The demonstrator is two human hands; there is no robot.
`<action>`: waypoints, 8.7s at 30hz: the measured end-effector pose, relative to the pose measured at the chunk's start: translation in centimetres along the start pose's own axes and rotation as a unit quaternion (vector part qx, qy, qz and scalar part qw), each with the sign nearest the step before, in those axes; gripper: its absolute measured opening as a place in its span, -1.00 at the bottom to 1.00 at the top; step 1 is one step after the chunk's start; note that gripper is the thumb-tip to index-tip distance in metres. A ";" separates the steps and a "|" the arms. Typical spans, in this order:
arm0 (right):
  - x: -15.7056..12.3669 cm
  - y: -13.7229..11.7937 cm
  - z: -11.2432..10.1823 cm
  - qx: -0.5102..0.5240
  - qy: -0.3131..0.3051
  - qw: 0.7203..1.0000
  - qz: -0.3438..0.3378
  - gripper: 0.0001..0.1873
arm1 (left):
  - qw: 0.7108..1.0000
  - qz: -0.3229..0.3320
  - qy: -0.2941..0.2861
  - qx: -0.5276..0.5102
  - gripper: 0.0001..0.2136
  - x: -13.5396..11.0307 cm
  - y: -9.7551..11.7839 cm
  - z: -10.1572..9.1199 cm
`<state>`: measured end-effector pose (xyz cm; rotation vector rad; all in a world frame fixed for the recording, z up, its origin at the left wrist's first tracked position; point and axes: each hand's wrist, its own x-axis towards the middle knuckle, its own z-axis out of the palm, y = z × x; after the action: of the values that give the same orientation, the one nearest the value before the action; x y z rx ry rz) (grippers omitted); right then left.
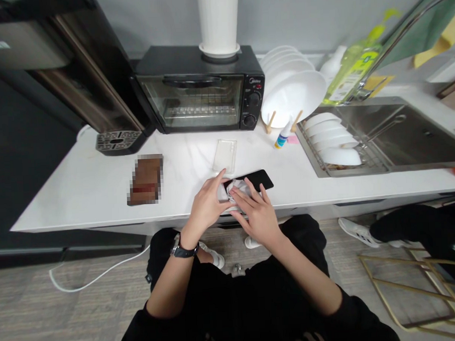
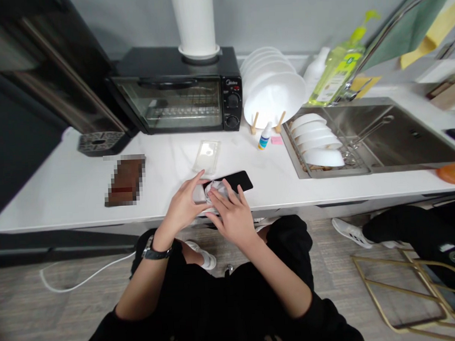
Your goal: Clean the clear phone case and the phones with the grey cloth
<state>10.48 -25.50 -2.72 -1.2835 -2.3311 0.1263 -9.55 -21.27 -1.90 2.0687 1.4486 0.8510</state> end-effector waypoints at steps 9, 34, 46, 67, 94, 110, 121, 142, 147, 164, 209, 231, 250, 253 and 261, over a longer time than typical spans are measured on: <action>-1.4 6.0 -1.9 -0.056 0.080 0.988 0.116 -0.40 | 1.000 -0.005 -0.001 0.001 -0.04 0.0 0.2 -0.1; -0.1 -0.7 0.1 0.016 0.005 1.000 0.013 -0.36 | 1.000 0.005 0.003 -0.006 -0.05 -0.1 -0.1 0.0; -0.2 6.9 -2.0 -0.064 0.093 0.986 0.123 -0.39 | 1.000 -0.009 0.004 0.010 0.03 -0.1 0.4 0.1; -2.5 2.1 -1.2 -0.025 0.046 0.995 0.087 -0.43 | 1.000 0.006 0.003 0.029 0.02 -0.1 0.3 0.1; -2.0 1.3 -0.7 0.001 0.045 0.997 0.069 -0.42 | 1.000 0.005 -0.004 0.019 -0.02 -0.1 0.2 0.0; 2.5 4.3 -0.5 -0.021 0.050 0.995 0.079 -0.35 | 1.000 0.007 -0.008 0.015 -0.05 0.1 0.3 0.0; -1.0 0.1 -0.5 0.013 0.011 1.000 0.025 -0.39 | 1.000 -0.002 -0.015 0.016 -0.04 -0.1 0.4 -0.1; 3.2 -0.7 1.3 0.012 0.041 0.996 0.074 -0.31 | 0.999 -0.017 -0.009 0.027 -0.13 0.0 0.1 0.0; 0.8 -1.3 0.8 0.034 0.029 0.998 0.044 -0.37 | 1.000 -0.004 -0.019 0.014 -0.09 0.2 0.1 -0.1; 1.8 6.4 -0.9 -0.066 0.107 0.980 0.155 -0.35 | 1.000 0.004 -0.002 0.014 -0.05 0.1 0.5 -0.2; -0.9 -0.5 0.1 0.007 0.036 0.998 0.043 -0.35 | 0.999 -0.002 -0.018 0.031 -0.07 0.1 0.5 -0.3; 3.3 0.0 1.3 -0.003 0.040 0.997 0.063 -0.24 | 0.998 -0.017 -0.017 0.060 -0.12 0.0 0.3 -0.2; -1.5 5.9 -1.6 -0.065 0.096 0.981 0.156 -0.43 | 0.999 0.007 -0.008 0.041 -0.08 0.0 0.5 -0.2; 0.4 6.7 -1.2 -0.074 0.106 0.978 0.165 -0.38 | 0.999 0.005 -0.009 0.041 -0.08 0.1 0.5 -0.1; 3.1 1.2 0.9 -0.016 0.056 0.996 0.073 -0.30 | 0.998 -0.019 -0.011 0.058 -0.12 0.1 0.6 -0.2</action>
<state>9.69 -22.17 -2.75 -1.4390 -2.1534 0.0634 -9.27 -21.33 -1.30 2.1211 1.5531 0.7418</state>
